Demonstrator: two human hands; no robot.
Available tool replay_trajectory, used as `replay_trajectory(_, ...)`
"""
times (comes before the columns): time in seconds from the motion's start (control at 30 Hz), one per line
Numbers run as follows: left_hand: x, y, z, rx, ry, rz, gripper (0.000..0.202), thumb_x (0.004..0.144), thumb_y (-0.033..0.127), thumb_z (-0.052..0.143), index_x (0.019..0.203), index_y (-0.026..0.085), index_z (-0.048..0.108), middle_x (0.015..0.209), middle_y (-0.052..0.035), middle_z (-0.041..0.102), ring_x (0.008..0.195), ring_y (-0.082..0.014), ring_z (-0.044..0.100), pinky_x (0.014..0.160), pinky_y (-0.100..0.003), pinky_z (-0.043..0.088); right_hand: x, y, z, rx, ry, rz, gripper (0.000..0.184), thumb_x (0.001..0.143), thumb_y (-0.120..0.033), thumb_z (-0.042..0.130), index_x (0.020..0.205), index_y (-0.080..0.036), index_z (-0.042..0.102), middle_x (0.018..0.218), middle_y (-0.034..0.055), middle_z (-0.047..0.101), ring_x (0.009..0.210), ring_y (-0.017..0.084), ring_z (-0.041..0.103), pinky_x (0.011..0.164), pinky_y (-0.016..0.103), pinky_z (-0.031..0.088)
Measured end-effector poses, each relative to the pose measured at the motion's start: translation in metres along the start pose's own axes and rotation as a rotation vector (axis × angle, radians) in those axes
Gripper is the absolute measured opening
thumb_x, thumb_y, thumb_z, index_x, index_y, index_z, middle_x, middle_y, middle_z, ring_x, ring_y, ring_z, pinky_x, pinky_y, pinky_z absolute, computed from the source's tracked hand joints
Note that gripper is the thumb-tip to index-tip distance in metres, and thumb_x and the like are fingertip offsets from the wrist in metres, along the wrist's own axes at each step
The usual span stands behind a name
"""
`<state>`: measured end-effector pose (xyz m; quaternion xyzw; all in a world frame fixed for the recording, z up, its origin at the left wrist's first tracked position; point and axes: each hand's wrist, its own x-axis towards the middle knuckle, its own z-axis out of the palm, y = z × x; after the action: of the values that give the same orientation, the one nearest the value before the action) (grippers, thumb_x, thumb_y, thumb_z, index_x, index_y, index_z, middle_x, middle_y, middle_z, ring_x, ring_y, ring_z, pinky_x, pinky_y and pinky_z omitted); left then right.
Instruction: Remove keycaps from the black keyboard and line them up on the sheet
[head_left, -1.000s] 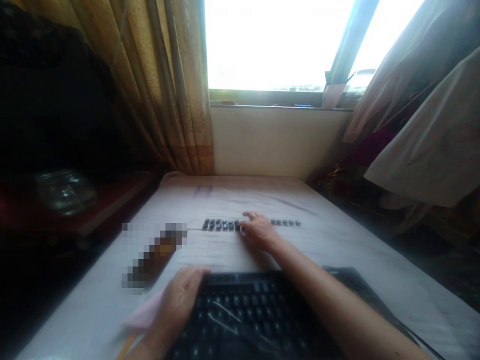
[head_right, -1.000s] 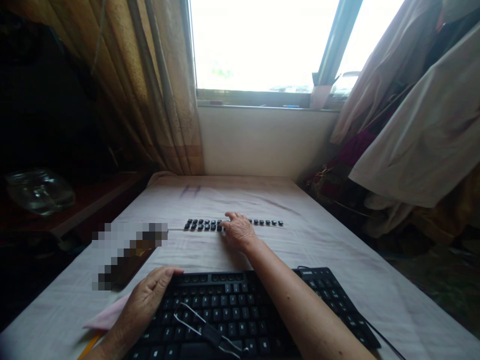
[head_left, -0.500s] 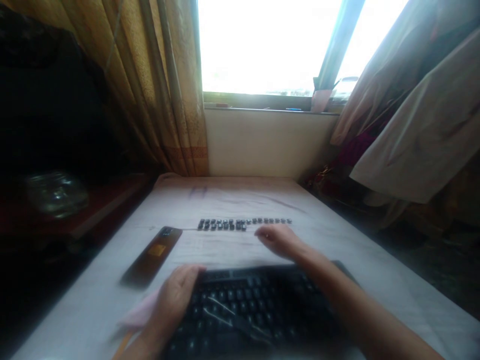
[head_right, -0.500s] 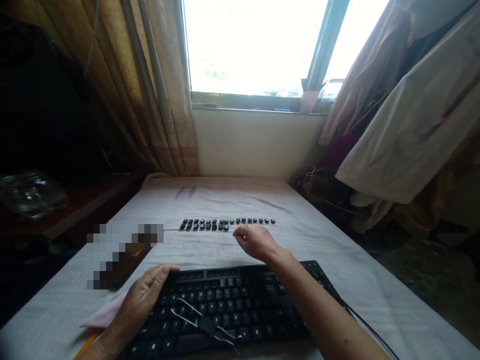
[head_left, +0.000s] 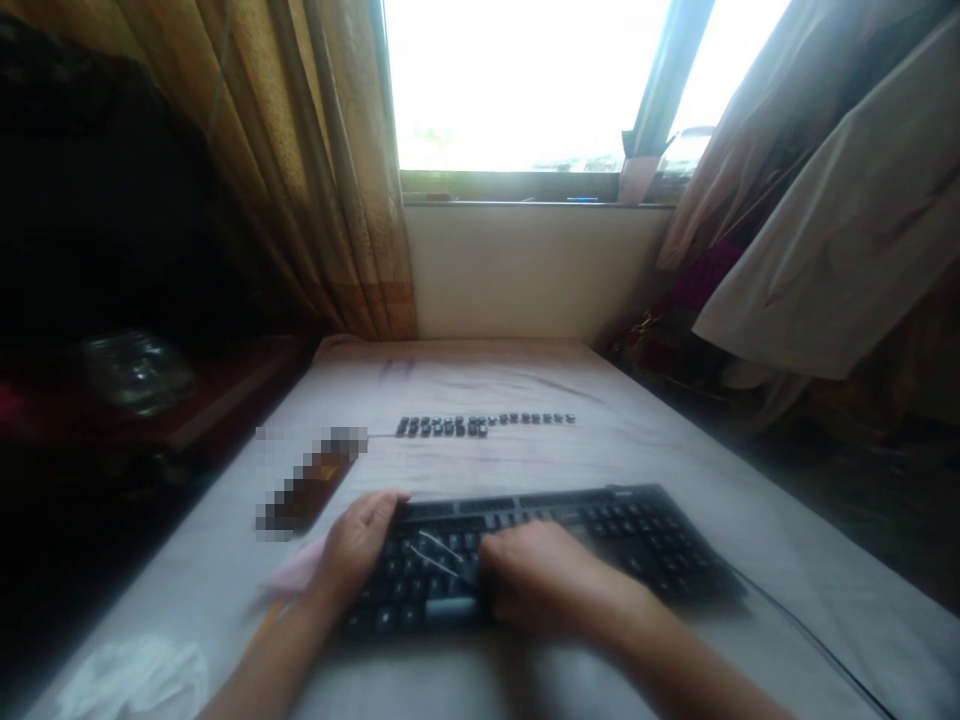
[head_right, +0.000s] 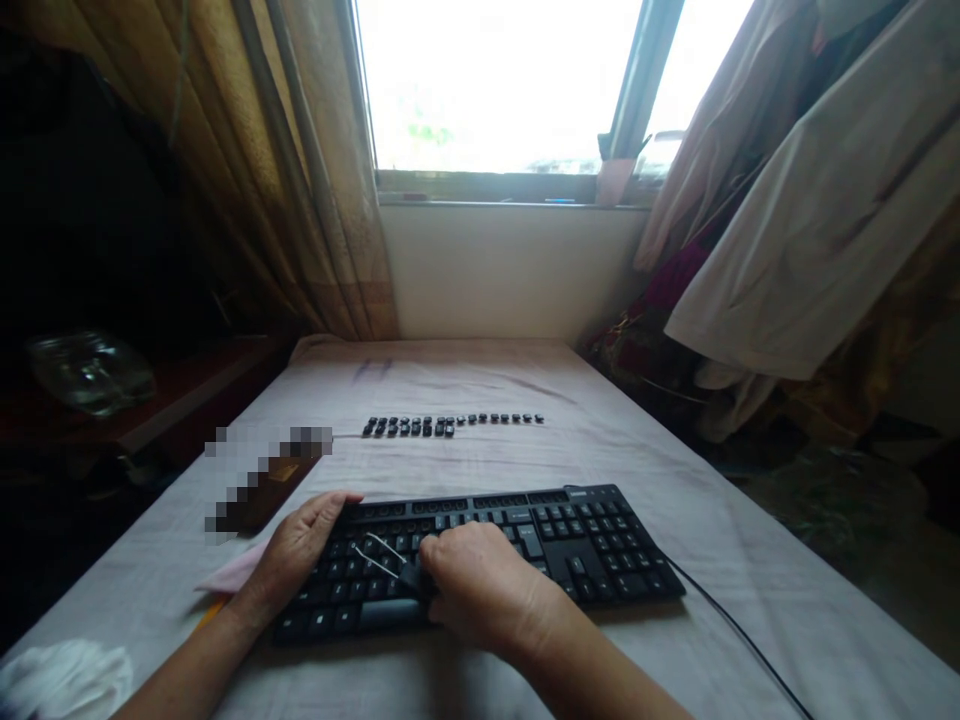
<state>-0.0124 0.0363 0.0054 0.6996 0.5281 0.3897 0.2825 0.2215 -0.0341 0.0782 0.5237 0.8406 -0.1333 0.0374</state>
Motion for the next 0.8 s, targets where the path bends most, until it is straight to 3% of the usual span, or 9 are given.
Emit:
replay_trajectory(0.23,0.001,0.001,0.0,0.045,0.006,0.019,0.046,0.087,0.052,0.041,0.096,0.02,0.073,0.101,-0.0066,0.074,0.101,-0.0242,0.066,0.094,-0.039,0.049,-0.007,0.014,-0.02,0.203,-0.05,-0.087,0.014,0.068,-0.018,0.06,0.077,-0.021,0.071,0.064,0.0014,0.066,0.057,0.015,0.059,0.049,0.022,0.036)
replay_trajectory(0.4,0.001,0.009,-0.001,0.085,-0.033,0.047,0.048,0.085,0.055,0.042,0.099,0.021,0.073,0.105,-0.0058,0.074,0.106,-0.0248,0.064,0.099,-0.039,0.045,-0.009,0.042,-0.026,0.687,0.001,-0.074,0.015,0.072,-0.014,0.054,0.082,-0.018,0.065,0.064,-0.0032,0.06,0.059,0.01,0.054,0.054,0.02,0.041)
replay_trajectory(0.53,0.0,0.017,-0.003,0.09,-0.073,0.07,0.046,0.084,0.056,0.042,0.092,0.024,0.075,0.101,-0.0033,0.075,0.103,-0.0248,0.065,0.098,-0.038,0.045,-0.005,0.063,-0.022,1.078,0.142,0.022,0.007,0.075,-0.019,0.054,0.081,-0.017,0.056,0.063,-0.0042,0.056,0.058,0.01,0.055,0.058,0.022,0.046)
replay_trajectory(0.67,0.0,0.019,-0.004,0.098,-0.081,0.076,0.047,0.086,0.055,0.04,0.093,0.023,0.074,0.1,-0.0038,0.075,0.102,-0.0251,0.065,0.098,-0.038,0.045,0.005,0.069,-0.014,1.197,0.271,0.044,0.019,0.073,-0.032,0.063,0.079,-0.016,0.055,0.066,-0.0026,0.059,0.06,0.01,0.058,0.063,0.026,0.048)
replay_trajectory(0.8,0.0,0.016,-0.004,0.102,-0.087,0.077,0.047,0.087,0.054,0.039,0.093,0.023,0.074,0.101,-0.0037,0.074,0.103,-0.0249,0.064,0.098,-0.038,0.045,0.018,0.065,-0.001,1.183,0.252,0.031,0.021,0.074,-0.035,0.064,0.08,-0.016,0.058,0.069,-0.0016,0.061,0.064,0.011,0.058,0.065,0.027,0.049)
